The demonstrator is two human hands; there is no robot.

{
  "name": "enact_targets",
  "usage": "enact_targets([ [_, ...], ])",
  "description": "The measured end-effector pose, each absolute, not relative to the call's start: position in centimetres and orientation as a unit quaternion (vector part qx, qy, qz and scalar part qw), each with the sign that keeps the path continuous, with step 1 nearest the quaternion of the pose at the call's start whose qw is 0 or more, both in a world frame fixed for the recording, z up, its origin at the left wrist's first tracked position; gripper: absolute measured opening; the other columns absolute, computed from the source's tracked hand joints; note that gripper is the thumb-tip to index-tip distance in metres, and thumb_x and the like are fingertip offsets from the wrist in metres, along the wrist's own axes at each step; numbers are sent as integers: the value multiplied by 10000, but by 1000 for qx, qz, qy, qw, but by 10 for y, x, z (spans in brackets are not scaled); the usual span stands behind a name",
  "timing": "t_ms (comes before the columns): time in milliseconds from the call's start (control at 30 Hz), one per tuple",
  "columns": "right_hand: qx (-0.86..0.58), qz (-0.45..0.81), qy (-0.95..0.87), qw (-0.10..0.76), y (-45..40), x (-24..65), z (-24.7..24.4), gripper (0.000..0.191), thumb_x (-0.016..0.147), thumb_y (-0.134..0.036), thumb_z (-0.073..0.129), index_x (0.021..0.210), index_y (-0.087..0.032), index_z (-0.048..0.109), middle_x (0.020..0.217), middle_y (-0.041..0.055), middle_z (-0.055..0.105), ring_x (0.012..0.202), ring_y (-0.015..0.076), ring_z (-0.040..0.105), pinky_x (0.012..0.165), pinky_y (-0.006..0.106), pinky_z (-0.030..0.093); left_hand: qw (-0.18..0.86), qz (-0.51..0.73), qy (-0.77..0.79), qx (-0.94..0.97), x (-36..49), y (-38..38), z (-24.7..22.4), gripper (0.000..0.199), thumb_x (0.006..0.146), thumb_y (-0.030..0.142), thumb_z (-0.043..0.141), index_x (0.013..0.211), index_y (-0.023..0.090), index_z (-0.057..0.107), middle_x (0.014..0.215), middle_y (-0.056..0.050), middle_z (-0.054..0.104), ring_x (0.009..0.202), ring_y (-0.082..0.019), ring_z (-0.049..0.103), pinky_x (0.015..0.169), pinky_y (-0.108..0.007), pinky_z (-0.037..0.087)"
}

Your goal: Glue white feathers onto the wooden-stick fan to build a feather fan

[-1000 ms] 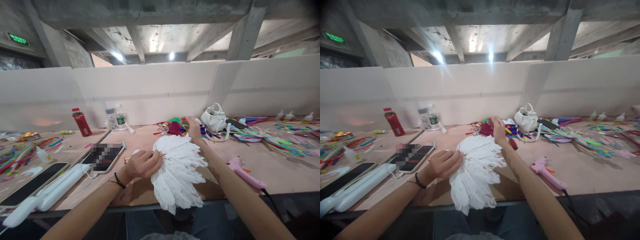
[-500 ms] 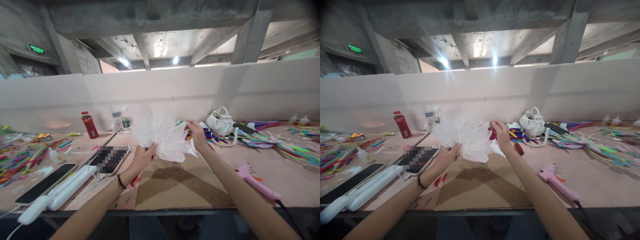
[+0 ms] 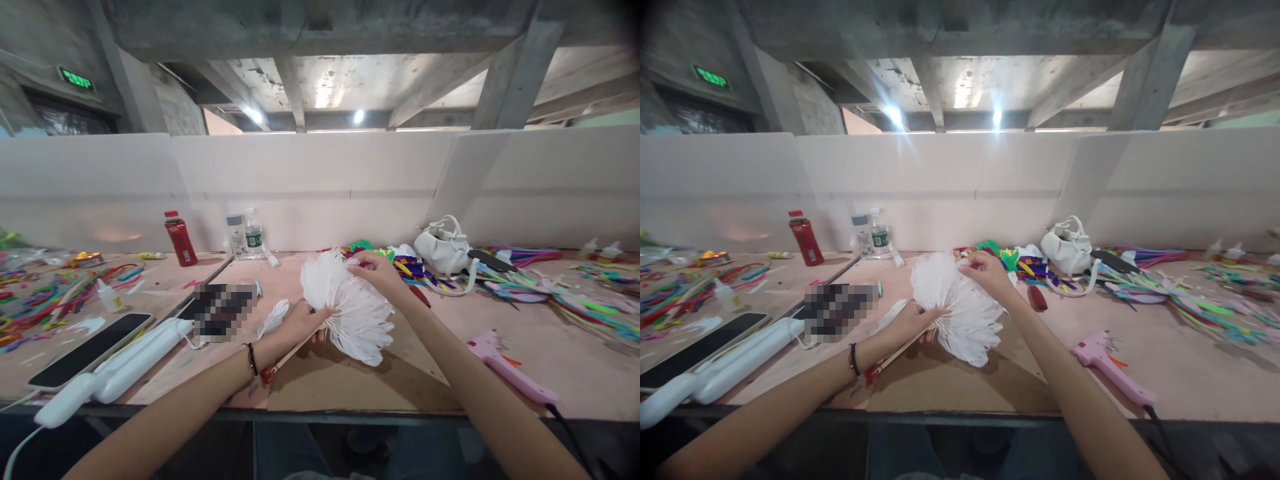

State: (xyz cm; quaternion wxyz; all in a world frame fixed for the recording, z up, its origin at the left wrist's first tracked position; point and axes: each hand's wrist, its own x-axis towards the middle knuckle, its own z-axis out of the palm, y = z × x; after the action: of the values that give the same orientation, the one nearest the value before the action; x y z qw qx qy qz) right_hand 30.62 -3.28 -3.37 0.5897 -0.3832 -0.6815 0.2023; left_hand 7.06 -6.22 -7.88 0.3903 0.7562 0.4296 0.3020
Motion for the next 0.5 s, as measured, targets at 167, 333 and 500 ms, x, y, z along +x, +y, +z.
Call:
enact_targets([
  [167,-395,201,-709,548,-34,304,-36,221,774,-425,765,796,-206,740,815,20,701,768,206,617,753,338,473,393,290,439,754,69,-59,-85,646,911,636,564,469,169,632,442,-42,605,359,-126,499,425,-248,386],
  [333,-400,193,-707,550,-35,303,-36,209,768,-411,763,740,-211,709,741,-3,683,702,191,599,702,323,469,426,281,435,741,70,-64,-83,636,902,654,564,530,149,665,469,-54,626,362,-126,525,405,-237,397],
  [500,-403,187,-666,599,-25,310,-40,242,808,-449,708,833,-209,718,791,20,716,740,212,638,728,351,498,491,284,419,709,75,-66,-83,363,881,515,614,852,158,672,735,-82,746,517,-177,668,429,-251,494],
])
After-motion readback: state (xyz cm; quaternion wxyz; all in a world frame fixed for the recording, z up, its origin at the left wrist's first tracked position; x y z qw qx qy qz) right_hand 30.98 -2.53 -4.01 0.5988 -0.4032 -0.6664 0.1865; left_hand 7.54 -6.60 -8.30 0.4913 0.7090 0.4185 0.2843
